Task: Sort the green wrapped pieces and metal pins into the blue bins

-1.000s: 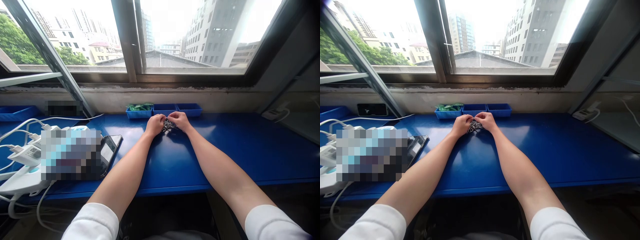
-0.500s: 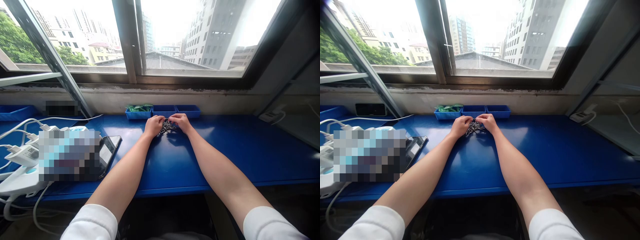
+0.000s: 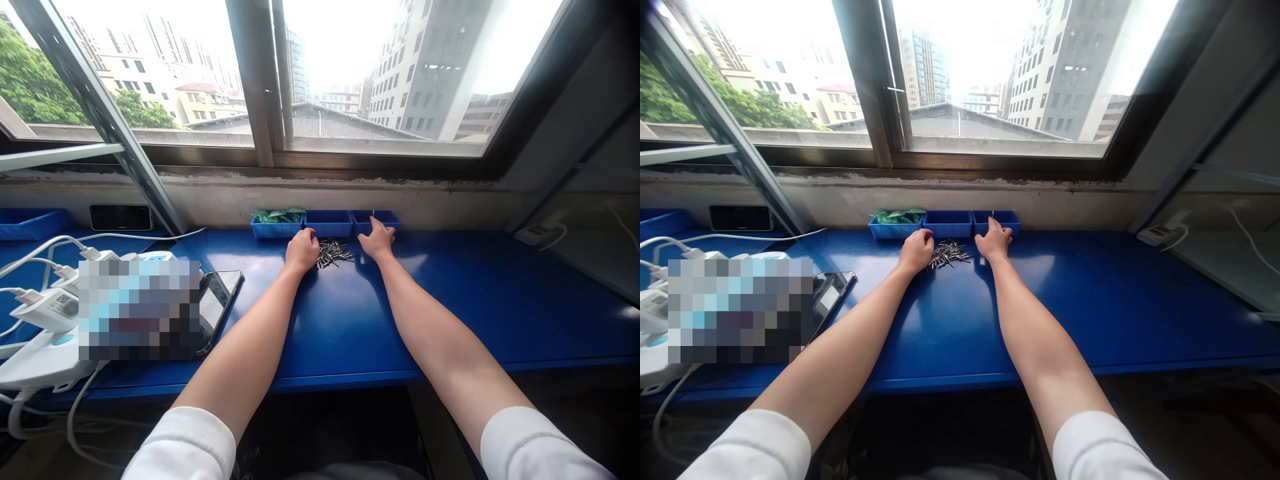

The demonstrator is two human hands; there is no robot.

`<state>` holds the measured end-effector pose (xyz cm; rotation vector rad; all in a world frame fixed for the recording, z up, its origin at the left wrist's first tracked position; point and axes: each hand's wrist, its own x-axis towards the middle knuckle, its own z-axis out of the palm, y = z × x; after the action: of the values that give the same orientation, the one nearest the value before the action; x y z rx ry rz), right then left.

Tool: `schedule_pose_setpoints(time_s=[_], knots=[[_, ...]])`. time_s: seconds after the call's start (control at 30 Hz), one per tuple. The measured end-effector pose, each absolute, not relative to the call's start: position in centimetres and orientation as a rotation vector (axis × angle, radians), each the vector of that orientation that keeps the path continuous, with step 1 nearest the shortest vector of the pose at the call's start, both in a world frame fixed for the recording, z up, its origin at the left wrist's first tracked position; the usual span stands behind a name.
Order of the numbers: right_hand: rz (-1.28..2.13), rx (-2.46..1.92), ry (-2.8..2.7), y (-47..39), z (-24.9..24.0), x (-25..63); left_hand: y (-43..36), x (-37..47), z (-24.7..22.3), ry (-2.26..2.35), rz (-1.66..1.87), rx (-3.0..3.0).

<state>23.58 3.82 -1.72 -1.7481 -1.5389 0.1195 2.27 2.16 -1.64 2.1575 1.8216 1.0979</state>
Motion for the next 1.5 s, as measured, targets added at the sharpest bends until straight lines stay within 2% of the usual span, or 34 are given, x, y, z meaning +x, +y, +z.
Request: schedule_pose_setpoints(time_s=[0.2,0.33,0.53,0.7,0.97,1.33,1.5], knots=[[0.129,-1.783,-1.577,3.9,-2.0,23.0,2.1,2.3,-1.7,1.823,1.039,2.179],[0.037,-1.563,-1.636,3.1,-1.4,22.0,2.2,2.3,-1.7,1.789,0.967,2.198],[0.373,-1.369,-1.977,1.6,-0.4,21.1,2.2,2.3,-1.9,1.790,0.888,2.223],[0.272,-1.295,-2.081,1.3,-0.2,21.0,2.2,2.3,-1.8,1.785,0.881,2.239],[0.378,-1.298,-2.173,1.5,-0.7,21.4,2.0,2.5,-1.8,1.760,0.873,2.253],[0.342,-1.332,-2.203,1.8,-1.1,21.4,1.8,2.5,-1.7,1.762,0.884,2.256],[0.246,-1.290,-2.152,2.0,-0.9,21.0,1.7,2.7,-1.6,1.692,1.059,2.303]])
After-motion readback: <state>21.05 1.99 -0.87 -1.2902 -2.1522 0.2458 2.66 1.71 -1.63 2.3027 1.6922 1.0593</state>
